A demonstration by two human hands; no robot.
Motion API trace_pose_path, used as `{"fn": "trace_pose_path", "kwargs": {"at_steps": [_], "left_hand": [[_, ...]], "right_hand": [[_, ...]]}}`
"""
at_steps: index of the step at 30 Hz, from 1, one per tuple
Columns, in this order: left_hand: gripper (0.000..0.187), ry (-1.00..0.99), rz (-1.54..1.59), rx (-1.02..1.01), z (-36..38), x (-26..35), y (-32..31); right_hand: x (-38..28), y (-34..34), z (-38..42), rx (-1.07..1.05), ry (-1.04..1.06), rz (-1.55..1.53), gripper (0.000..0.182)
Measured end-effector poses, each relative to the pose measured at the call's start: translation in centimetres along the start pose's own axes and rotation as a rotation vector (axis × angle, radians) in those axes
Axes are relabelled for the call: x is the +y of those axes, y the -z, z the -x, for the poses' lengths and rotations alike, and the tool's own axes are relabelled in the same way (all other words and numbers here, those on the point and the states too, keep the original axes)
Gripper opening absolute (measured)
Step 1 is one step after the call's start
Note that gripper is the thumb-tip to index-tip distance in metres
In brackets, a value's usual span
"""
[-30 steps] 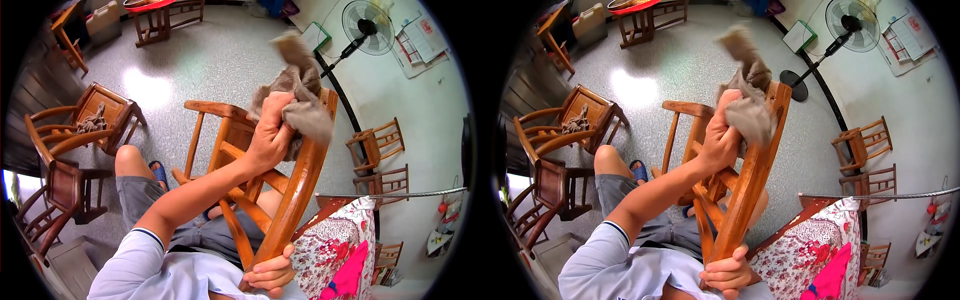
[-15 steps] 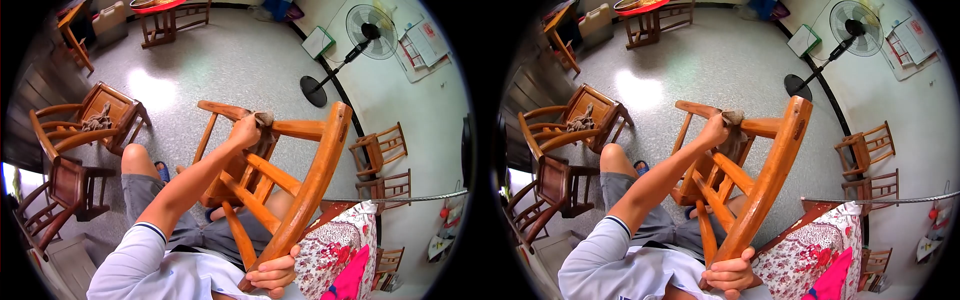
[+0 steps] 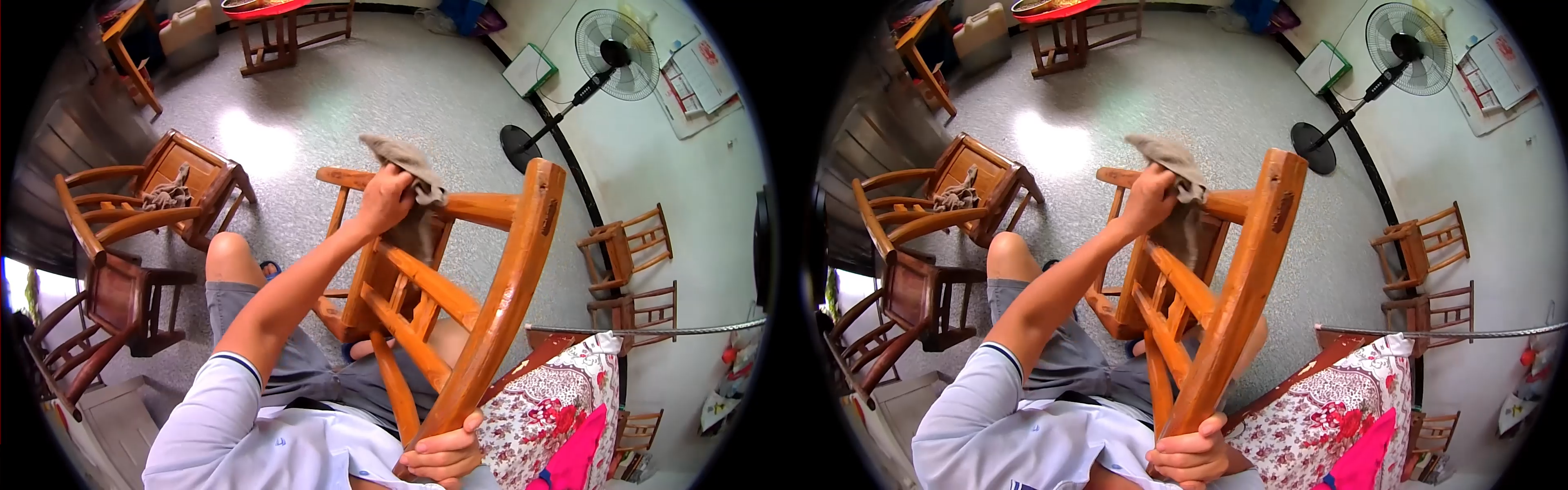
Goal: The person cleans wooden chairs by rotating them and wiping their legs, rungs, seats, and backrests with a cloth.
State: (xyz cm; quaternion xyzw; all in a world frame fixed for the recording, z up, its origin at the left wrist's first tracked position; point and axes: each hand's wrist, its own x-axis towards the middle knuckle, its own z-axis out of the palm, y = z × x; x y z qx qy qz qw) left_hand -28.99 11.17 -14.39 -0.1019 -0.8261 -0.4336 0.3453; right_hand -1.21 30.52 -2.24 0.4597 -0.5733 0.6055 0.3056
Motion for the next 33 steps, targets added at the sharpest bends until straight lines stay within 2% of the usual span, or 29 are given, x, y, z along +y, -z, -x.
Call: {"fn": "trace_pose_path", "kwargs": {"at_steps": [1,2,4,5,6,8,10,12,13,14,15,16,17,18,20,21,24,25,26,28,30,32,33], "left_hand": [[0.026,-0.083,-0.093,-0.108,0.6,-1.4,0.3],[0.026,-0.084,-0.098,-0.109,0.8,-1.8,0.9],[0.029,-0.164,-0.15,-0.026,1.0,-2.5,1.5],[0.028,-0.107,-0.15,0.027,1.1,-3.1,1.8],[0.028,-0.102,-0.155,0.02,1.3,-3.6,2.1],[0.026,0.037,-0.186,0.207,1.4,-4.6,2.7],[0.019,0.085,-0.202,0.274,1.6,-5.6,3.1],[0.013,0.417,-0.118,0.36,2.4,-9.1,2.6],[0.014,0.45,0.074,0.515,2.5,-10.8,2.2],[0.014,0.453,0.068,0.521,2.9,-12.0,2.5],[0.016,0.602,-0.016,0.463,3.5,-13.2,3.1],[0.017,0.749,-0.099,0.403,4.2,-14.3,3.7],[0.021,0.695,-0.22,0.316,5.6,-15.6,4.2],[0.021,0.697,-0.224,0.324,6.4,-15.8,4.8],[0.025,0.803,-0.321,0.135,8.2,-16.2,5.8],[0.028,0.799,-0.345,0.052,9.2,-16.9,6.2],[0.026,0.899,-0.331,0.004,9.6,-16.5,6.2],[0.023,0.825,-0.38,0.053,10.4,-18.1,5.5],[0.023,0.826,-0.379,0.053,10.0,-17.1,5.8],[0.022,0.94,0.026,0.249,9.4,-15.4,5.8],[0.018,0.988,0.306,0.212,9.0,-14.3,5.8],[0.023,0.852,0.622,0.315,6.8,-8.6,6.2],[0.026,0.819,0.609,0.218,7.2,-8.6,5.4]], "right_hand": [[-0.4,0.7,-0.3,-0.014,-0.088,-0.071,0.044],[-0.5,0.9,-1.0,-0.011,-0.087,-0.076,0.044],[-0.4,1.0,-2.2,-0.171,-0.107,-0.096,0.043],[-0.9,-0.5,-1.9,0.03,-0.152,-0.106,0.042],[-0.8,-0.5,-1.4,0.034,-0.159,-0.11,0.042],[0.2,-0.5,-0.8,0.01,-0.07,-0.21,0.042],[0.6,-1.5,-1.2,0.041,-0.048,-0.247,0.042],[0.6,-2.0,-1.8,0.072,-0.026,-0.287,0.042],[0.3,-1.8,-1.8,0.057,-0.073,-0.272,0.043],[0.0,-1.7,-1.8,0.041,-0.121,-0.259,0.044],[0.2,-1.7,-1.4,0.037,-0.123,-0.268,0.044],[0.7,-1.6,-0.7,0.08,-0.041,-0.279,0.046],[1.1,-1.6,-0.2,0.123,0.043,-0.29,0.048],[0.9,-1.6,0.1,0.12,0.043,-0.299,0.048],[0.4,-1.5,0.8,0.168,0.011,-0.259,0.051],[0.5,-1.1,0.8,0.106,0.042,-0.246,0.052],[0.8,-1.0,0.3,0.053,0.062,-0.271,0.052],[0.5,-0.6,0.8,0.052,0.062,-0.27,0.052],[0.1,-0.1,1.6,0.04,0.015,-0.248,0.052],[-0.2,-0.2,1.7,0.029,-0.029,-0.225,0.052],[-0.7,-2.0,0.8,0.291,-0.152,-0.121,0.052],[-1.3,-2.1,2.1,0.354,-0.188,-0.099,0.054],[-1.4,-1.8,2.8,0.399,-0.228,-0.035,0.053]]}}
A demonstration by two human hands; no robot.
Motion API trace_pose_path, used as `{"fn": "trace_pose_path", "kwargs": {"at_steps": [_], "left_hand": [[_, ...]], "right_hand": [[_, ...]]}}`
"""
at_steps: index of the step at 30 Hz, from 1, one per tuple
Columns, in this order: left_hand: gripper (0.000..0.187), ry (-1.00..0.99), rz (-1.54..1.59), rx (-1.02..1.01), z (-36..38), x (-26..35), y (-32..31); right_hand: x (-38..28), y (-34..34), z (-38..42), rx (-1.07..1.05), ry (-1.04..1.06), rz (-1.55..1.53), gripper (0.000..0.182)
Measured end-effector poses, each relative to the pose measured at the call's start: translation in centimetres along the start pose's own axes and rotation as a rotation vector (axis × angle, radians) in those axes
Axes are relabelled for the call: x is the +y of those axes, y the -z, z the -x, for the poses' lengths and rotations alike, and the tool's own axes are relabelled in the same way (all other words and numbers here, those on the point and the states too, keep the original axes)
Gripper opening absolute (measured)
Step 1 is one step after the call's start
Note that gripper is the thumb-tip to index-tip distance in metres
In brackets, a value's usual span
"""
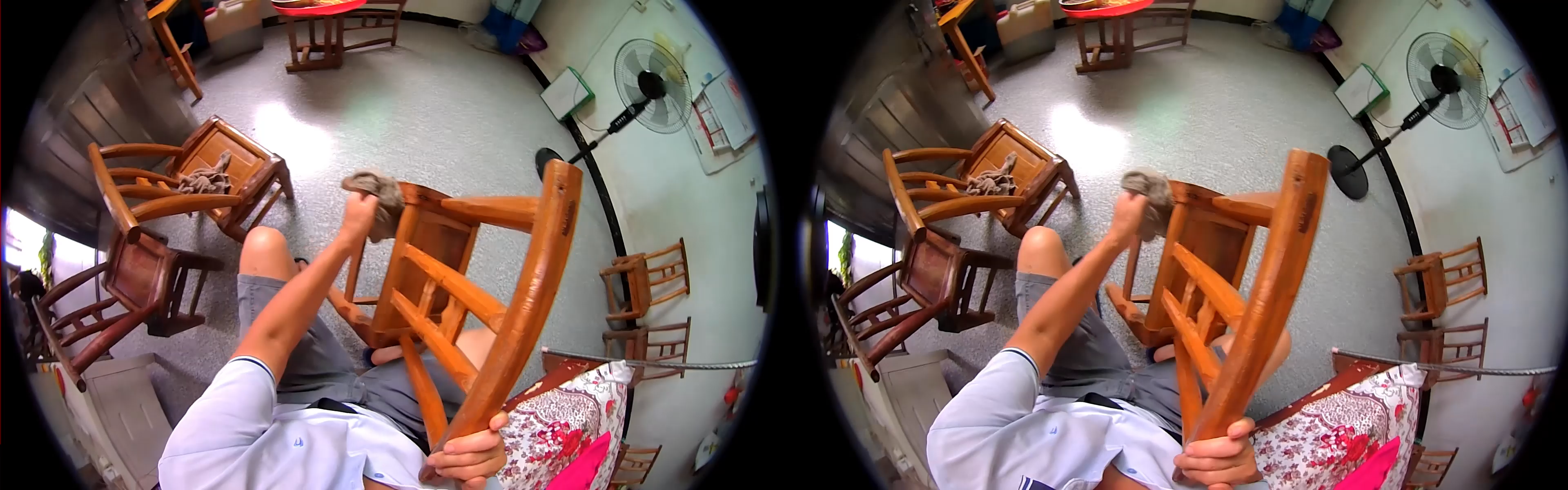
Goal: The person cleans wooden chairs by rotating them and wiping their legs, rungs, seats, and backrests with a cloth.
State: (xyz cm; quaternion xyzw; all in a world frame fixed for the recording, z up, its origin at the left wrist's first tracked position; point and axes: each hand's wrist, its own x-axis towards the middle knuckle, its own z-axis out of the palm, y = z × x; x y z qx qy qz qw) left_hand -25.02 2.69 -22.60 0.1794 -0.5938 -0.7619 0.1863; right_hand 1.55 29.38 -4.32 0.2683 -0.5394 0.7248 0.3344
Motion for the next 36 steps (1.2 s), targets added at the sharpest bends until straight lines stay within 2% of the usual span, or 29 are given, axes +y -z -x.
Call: {"fn": "trace_pose_path", "kwargs": {"at_steps": [1,3,4,6,7,9,11,12,14,15,17,21,24,25,27,28,29,31,33,34,35,36], "left_hand": [[0.029,-0.012,-0.053,-0.083,0.1,-0.9,-0.2],[0.032,-0.302,-0.224,-0.098,2.6,-1.7,-2.3],[0.032,-0.242,-0.266,-0.136,3.8,-2.2,-2.2],[0.032,-0.114,-0.367,-0.241,6.0,-3.4,-1.4],[0.032,-0.045,-0.427,-0.307,7.2,-3.9,-0.8],[0.029,0.06,-0.475,-0.421,11.3,0.5,-0.5],[0.025,-0.224,-0.521,-0.379,14.0,-1.0,-0.4],[0.025,-0.226,-0.521,-0.38,15.0,-1.6,-0.2],[0.024,-0.305,-0.737,-0.494,16.9,-1.4,0.6],[0.024,-0.302,-0.72,-0.523,17.7,-1.2,0.8],[0.025,-0.269,-0.886,-0.637,18.9,1.3,1.1],[0.027,-0.184,-0.929,-0.648,21.9,1.2,2.7],[0.025,-0.112,-0.75,-0.477,24.2,-0.1,3.9],[0.025,-0.095,-0.754,-0.476,24.5,-1.4,4.3],[0.026,0.293,-0.306,-0.249,24.1,-1.6,4.2],[0.029,0.44,-0.189,-0.061,23.8,-1.7,3.9],[0.025,0.447,-0.118,0.07,22.9,-3.8,4.6],[0.023,0.436,-0.049,0.235,20.7,-5.4,5.6],[0.023,0.493,-0.111,0.262,18.8,-6.4,6.0],[0.025,0.548,-0.188,0.205,18.5,-5.8,5.6],[0.025,0.55,-0.186,0.208,18.0,-6.7,5.8],[0.026,0.494,-0.328,0.228,17.4,-8.1,5.9]], "right_hand": [[0.3,0.2,0.1,0.053,-0.027,0.059,0.053],[-0.9,1.5,-0.4,-0.028,-0.153,0.193,0.051],[-0.3,0.9,-1.1,-0.032,-0.161,0.169,0.051],[1.0,-1.9,-4.3,0.019,0.019,0.276,0.051],[1.8,-2.8,-6.5,-0.033,0.178,0.356,0.05],[2.6,-2.0,-7.1,-0.049,0.142,0.275,0.05],[3.4,-1.1,-7.7,-0.079,0.106,0.158,0.05],[3.7,-0.6,-7.8,-0.094,0.091,0.108,0.051],[4.0,-0.5,-7.8,-0.07,0.102,0.102,0.05],[4.0,-0.1,-8.7,-0.196,0.111,0.143,0.05],[4.7,-0.4,-9.2,-0.212,0.154,0.096,0.05],[5.2,-0.5,-9.4,-0.25,0.159,0.063,0.053],[5.0,-0.4,-9.8,-0.293,0.122,0.044,0.052],[5.2,-0.4,-9.8,-0.296,0.121,0.029,0.052],[5.3,-0.3,-10.1,-0.3,0.109,0.007,0.052],[5.5,-0.3,-10.4,-0.302,0.103,0.006,0.052],[5.6,-0.4,-10.8,-0.323,0.104,0.02,0.051],[5.7,-0.4,-10.9,-0.345,0.1,0.038,0.05],[5.9,-0.4,-10.8,-0.267,0.085,0.07,0.055],[6.0,-0.6,-10.8,-0.258,0.098,0.076,0.054],[6.1,-0.6,-10.8,-0.261,0.095,0.074,0.054],[6.2,-0.7,-11.0,-0.263,0.113,0.102,0.053]]}}
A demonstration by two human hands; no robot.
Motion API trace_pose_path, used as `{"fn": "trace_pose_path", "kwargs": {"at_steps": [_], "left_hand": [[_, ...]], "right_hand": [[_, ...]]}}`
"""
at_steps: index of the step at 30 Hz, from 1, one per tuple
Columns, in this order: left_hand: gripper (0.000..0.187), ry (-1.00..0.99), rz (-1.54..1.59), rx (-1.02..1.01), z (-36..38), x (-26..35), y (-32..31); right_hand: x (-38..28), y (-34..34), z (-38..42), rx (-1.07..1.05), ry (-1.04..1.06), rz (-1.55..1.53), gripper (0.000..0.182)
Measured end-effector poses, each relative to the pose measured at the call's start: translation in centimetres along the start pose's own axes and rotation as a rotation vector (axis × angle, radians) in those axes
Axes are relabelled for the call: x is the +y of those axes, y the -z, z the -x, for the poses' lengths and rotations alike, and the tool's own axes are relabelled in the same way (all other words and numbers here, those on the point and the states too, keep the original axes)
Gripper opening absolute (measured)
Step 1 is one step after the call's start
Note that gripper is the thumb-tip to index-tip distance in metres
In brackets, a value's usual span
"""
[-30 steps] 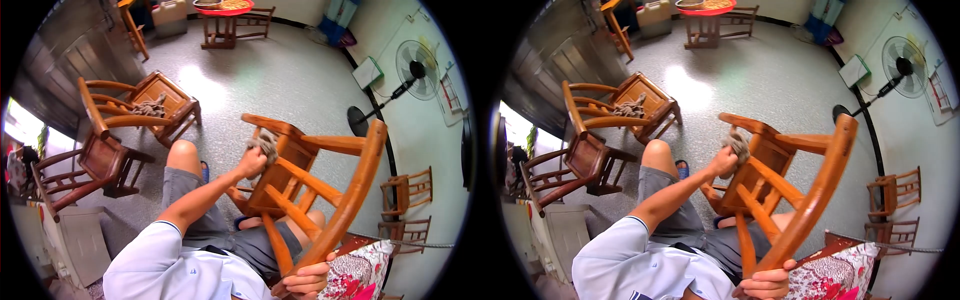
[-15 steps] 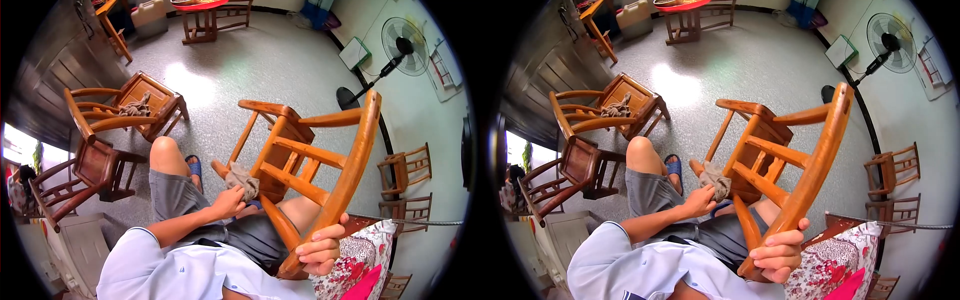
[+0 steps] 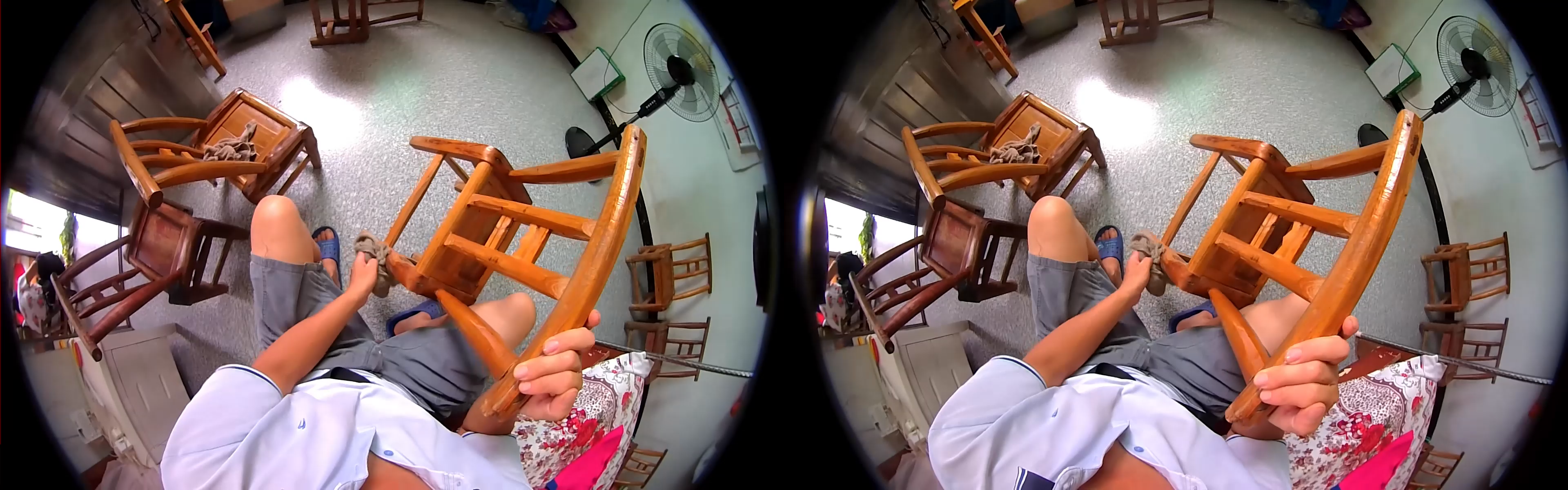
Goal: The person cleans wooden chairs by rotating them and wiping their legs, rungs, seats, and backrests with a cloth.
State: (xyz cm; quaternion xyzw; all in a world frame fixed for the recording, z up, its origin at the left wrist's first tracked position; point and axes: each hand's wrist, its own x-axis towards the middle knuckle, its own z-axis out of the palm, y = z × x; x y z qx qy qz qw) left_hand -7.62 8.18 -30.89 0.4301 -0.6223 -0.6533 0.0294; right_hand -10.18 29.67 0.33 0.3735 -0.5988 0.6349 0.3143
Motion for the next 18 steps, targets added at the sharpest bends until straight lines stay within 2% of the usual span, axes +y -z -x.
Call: {"fn": "trace_pose_path", "kwargs": {"at_steps": [1,3,6,8,9,11,12,13,14,15,18], "left_hand": [[0.027,-0.065,-0.124,0.059,-1.1,-0.9,-0.4],[0.027,-0.051,0.07,0.027,-1.8,-0.4,-0.6],[0.023,-0.074,0.007,-0.036,-1.3,1.1,-0.6],[0.027,-0.168,-0.153,-0.294,0.0,2.8,-0.3],[0.023,-0.147,-0.046,-0.356,1.2,3.6,-0.4],[0.022,-0.055,-0.105,-0.53,5.4,7.3,0.0],[0.025,-0.101,-0.241,-0.649,6.8,7.2,-0.2],[0.028,-0.055,-0.037,-0.832,8.9,6.4,-0.4],[0.031,-0.014,0.035,-0.997,10.9,6.6,-0.6],[0.031,-0.011,0.213,-1.082,13.1,6.4,-1.1],[0.027,0.041,-0.144,-1.242,14.4,5.3,-0.5]], "right_hand": [[0.1,0.0,-0.1,-0.002,0.014,0.033,0.053],[0.1,0.0,-0.4,-0.019,0.014,0.055,0.05],[0.5,-0.2,-0.8,-0.007,0.025,0.07,0.047],[0.7,-0.1,-0.8,0.021,0.025,0.063,0.047],[1.0,0.1,-0.9,0.03,0.035,0.047,0.047],[1.3,0.3,-1.1,0.04,0.046,0.027,0.047],[1.3,0.3,-1.3,0.012,0.017,0.051,0.047],[1.3,0.3,-1.4,-0.017,-0.012,0.076,0.047],[1.9,0.4,-1.5,-0.037,0.014,0.053,0.046],[2.3,0.2,-1.7,-0.035,0.017,0.053,0.046],[3.5,-0.4,-2.6,-0.013,0.03,0.031,0.046]]}}
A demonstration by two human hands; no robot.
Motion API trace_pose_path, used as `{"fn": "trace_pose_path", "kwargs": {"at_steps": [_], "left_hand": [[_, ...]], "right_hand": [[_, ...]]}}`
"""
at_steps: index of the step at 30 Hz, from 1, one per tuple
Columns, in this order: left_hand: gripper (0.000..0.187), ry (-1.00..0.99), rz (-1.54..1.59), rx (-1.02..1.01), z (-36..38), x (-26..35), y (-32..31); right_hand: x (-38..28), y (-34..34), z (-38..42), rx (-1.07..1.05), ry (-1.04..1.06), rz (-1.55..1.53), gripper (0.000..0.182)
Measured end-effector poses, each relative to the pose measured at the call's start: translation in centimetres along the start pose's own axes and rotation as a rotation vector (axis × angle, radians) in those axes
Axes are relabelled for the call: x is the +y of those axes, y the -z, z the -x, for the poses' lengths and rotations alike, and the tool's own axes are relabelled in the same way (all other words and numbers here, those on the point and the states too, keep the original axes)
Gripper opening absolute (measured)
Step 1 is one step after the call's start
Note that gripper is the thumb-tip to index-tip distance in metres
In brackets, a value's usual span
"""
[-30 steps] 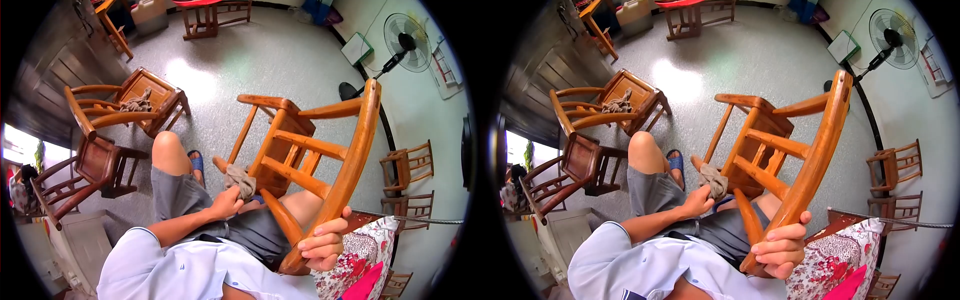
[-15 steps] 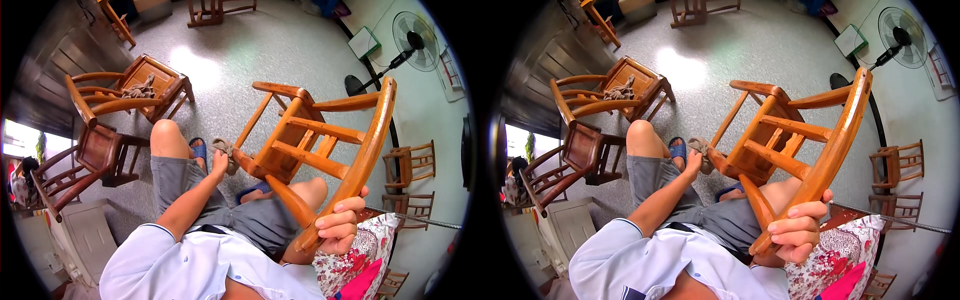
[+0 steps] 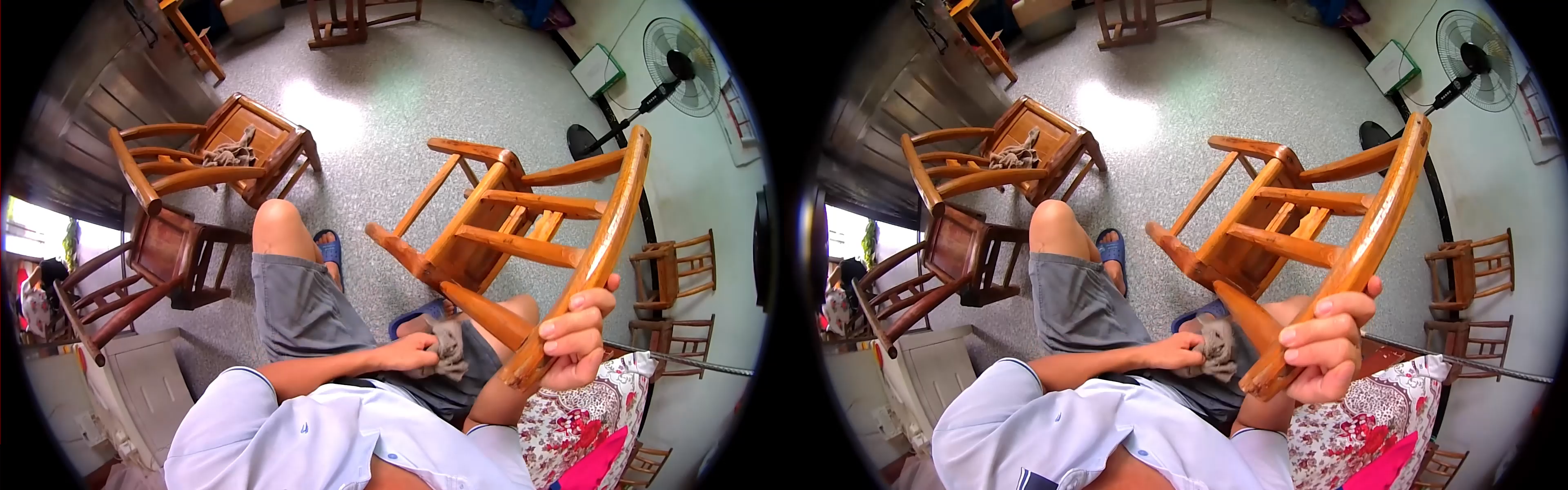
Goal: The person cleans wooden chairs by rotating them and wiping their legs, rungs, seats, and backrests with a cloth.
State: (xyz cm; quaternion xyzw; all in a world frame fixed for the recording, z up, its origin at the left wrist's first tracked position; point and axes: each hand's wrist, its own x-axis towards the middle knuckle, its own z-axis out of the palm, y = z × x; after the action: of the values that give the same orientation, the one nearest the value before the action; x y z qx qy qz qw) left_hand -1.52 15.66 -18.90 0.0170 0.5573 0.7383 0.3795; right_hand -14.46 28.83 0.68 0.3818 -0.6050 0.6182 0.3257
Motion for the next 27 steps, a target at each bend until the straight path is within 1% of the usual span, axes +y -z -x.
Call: {"fn": "trace_pose_path", "kwargs": {"at_steps": [1,2,4,5,7,8,9,11,13,14,15,17,18,19,20,21,23,25,26,27], "left_hand": [[0.026,0.048,-0.061,-0.057,0.3,0.0,0.0],[0.026,0.047,-0.062,-0.052,0.6,0.1,0.1],[0.026,-0.007,0.041,-0.072,1.4,0.8,0.9],[0.026,-0.01,0.027,-0.057,1.9,1.3,0.9],[0.02,-0.189,0.155,-0.016,3.2,2.6,0.2],[0.021,-0.251,0.169,-0.058,4.2,4.0,-0.1],[0.023,-0.262,0.213,-0.125,5.2,5.4,-0.4],[0.023,-0.378,0.102,-0.247,6.7,5.6,-1.2],[0.025,-0.545,0.055,-0.258,7.9,8.3,-1.5],[0.025,-0.656,-0.091,-0.166,8.3,9.4,-1.3],[0.025,-0.662,-0.102,-0.148,8.7,10.6,-1.2],[0.028,-0.794,-0.12,-0.047,9.6,12.4,-0.9],[0.03,-0.793,-0.154,0.025,9.8,12.2,-0.7],[0.03,-0.796,-0.165,0.043,10.0,12.4,-0.5],[0.029,-0.839,-0.163,0.086,10.1,12.7,-0.3],[0.027,-0.883,-0.16,0.129,10.3,13.0,-0.2],[0.027,-0.858,-0.137,0.177,10.8,13.0,-0.2],[0.029,-0.917,-0.069,0.264,10.7,12.5,-0.1],[0.029,-0.925,-0.077,0.287,10.8,12.4,-0.1],[0.031,-0.913,0.009,0.275,10.9,12.2,-0.1]], "right_hand": [[0.4,-0.3,-0.4,0.013,0.006,0.033,0.046],[0.8,-0.8,-0.9,0.028,0.015,0.062,0.047],[1.4,-1.7,-1.7,0.043,0.003,0.093,0.046],[1.7,-2.2,-2.1,0.054,0.013,0.079,0.046],[2.5,-3.0,-3.1,-0.036,-0.011,0.158,0.046],[3.0,-3.3,-3.6,-0.085,-0.006,0.179,0.045],[3.5,-3.8,-4.2,-0.126,-0.002,0.167,0.044],[4.8,-5.8,-5.4,-0.148,-0.001,0.139,0.042],[5.4,-7.0,-6.2,-0.159,0.0,0.11,0.04],[5.8,-7.6,-6.4,-0.163,-0.016,0.103,0.04],[6.3,-8.2,-6.8,-0.168,-0.031,0.095,0.04],[7.1,-9.2,-7.6,-0.185,-0.042,0.043,0.039],[7.6,-9.8,-7.9,-0.195,-0.088,0.023,0.039],[8.2,-10.3,-8.3,-0.206,-0.133,0.003,0.038],[8.9,-10.8,-8.6,-0.211,-0.169,-0.014,0.039],[9.6,-11.2,-8.8,-0.212,-0.161,-0.033,0.039],[10.6,-12.6,-9.1,-0.273,-0.196,-0.079,0.04],[10.7,-14.1,-8.8,-0.288,-0.175,-0.093,0.041],[10.5,-14.9,-8.8,-0.31,-0.174,-0.079,0.04],[10.3,-15.9,-8.7,-0.333,-0.171,-0.072,0.04]]}}
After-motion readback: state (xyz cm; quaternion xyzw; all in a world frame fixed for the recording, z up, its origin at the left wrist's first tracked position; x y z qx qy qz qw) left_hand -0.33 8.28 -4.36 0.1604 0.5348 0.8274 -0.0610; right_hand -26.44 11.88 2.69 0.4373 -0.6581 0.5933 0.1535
